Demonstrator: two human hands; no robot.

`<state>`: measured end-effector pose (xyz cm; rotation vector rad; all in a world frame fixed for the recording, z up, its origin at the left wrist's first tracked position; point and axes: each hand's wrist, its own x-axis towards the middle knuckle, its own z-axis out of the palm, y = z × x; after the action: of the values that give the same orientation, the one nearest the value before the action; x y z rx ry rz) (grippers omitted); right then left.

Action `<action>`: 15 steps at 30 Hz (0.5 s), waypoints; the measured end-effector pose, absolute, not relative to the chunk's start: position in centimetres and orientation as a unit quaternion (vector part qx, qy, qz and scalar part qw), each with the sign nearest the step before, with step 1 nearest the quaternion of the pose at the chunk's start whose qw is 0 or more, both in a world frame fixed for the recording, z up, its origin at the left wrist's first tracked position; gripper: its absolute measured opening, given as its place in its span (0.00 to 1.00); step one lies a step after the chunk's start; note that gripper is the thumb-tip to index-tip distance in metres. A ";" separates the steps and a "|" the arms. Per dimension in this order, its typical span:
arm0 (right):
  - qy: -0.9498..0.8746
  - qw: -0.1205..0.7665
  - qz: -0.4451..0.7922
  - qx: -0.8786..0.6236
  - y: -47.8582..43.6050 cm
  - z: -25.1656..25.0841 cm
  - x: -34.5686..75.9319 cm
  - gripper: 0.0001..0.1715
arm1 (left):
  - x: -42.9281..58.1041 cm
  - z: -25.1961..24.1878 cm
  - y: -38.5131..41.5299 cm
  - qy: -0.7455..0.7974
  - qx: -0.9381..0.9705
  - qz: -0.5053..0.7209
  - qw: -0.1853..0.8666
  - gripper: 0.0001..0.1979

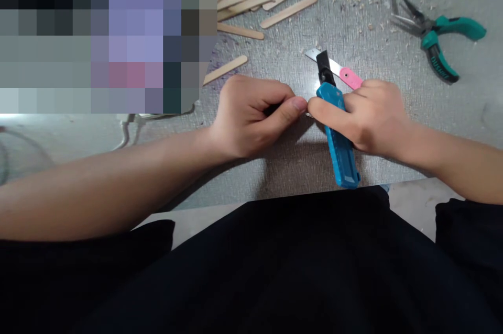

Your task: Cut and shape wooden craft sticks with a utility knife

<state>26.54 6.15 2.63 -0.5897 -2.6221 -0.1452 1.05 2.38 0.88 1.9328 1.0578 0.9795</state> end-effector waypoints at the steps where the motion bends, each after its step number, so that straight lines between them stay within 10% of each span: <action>1: -0.949 0.225 -0.024 -0.221 6.1 2.7 26.5 0.13 | 1.0 0.9 2.4 0.404 0.753 0.380 0.354 0.24; 15: -0.885 0.327 0.157 -0.293 6.7 2.4 28.3 0.11 | 0.7 1.0 1.9 0.455 0.729 0.385 0.339 0.25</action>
<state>28.28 6.70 2.37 -0.7674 -2.3178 0.4104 0.75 1.89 0.96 1.8975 1.1840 1.0020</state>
